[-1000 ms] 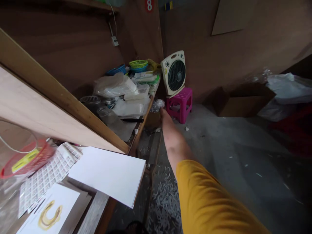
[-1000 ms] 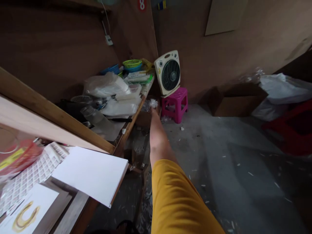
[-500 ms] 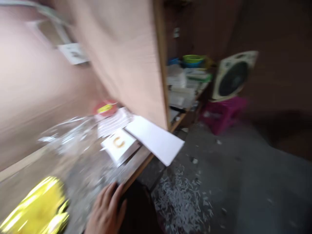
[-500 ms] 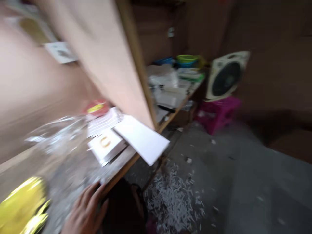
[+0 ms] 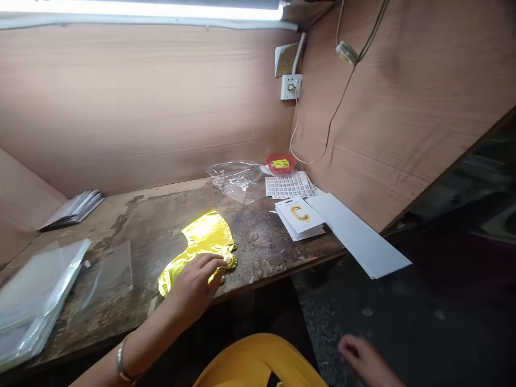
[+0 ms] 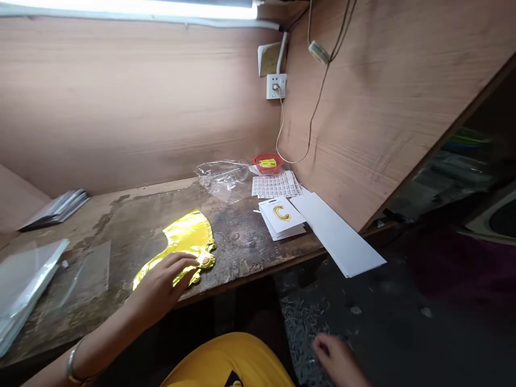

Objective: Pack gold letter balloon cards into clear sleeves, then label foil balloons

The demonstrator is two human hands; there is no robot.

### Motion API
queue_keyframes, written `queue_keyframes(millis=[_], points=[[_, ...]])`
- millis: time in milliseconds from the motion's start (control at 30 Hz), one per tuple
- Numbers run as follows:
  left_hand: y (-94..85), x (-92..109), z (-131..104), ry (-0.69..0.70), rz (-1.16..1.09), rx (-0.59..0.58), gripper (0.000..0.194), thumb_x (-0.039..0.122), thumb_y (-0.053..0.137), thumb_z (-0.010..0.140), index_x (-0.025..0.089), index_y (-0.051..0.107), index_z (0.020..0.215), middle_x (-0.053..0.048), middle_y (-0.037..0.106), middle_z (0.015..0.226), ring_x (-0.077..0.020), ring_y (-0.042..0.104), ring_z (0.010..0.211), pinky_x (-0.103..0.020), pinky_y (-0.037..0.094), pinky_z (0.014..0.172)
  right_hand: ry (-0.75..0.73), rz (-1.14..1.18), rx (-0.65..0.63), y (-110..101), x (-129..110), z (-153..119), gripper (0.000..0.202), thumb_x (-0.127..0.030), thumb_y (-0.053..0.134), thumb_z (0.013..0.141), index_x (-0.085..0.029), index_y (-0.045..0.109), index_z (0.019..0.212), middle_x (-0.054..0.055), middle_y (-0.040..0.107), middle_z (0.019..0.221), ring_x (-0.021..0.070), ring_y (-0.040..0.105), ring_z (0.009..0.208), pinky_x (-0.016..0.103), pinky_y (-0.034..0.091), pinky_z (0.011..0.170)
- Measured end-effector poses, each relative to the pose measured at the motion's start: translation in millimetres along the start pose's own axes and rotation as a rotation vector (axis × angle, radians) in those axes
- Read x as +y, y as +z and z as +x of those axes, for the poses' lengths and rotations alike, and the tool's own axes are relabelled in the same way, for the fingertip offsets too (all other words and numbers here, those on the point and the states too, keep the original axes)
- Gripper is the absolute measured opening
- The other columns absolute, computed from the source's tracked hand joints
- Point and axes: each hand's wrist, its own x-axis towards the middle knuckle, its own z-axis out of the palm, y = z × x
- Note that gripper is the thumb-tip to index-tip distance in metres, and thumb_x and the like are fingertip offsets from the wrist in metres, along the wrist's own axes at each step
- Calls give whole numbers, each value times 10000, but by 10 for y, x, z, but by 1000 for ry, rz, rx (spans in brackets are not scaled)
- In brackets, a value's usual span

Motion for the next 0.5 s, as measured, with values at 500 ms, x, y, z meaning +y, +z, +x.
queue_keyframes(millis=[500], points=[[-32,-1256,1021,-326,-113,-92,299,310,430,897,170,648,1047,-103,721,1038,-238,680,928,-341,529,795,-463,-718,127,-43,-2809,2916,346,-170,604,854,-103,613,1193,173,561,1326,270,490,1273,399,389,1079]])
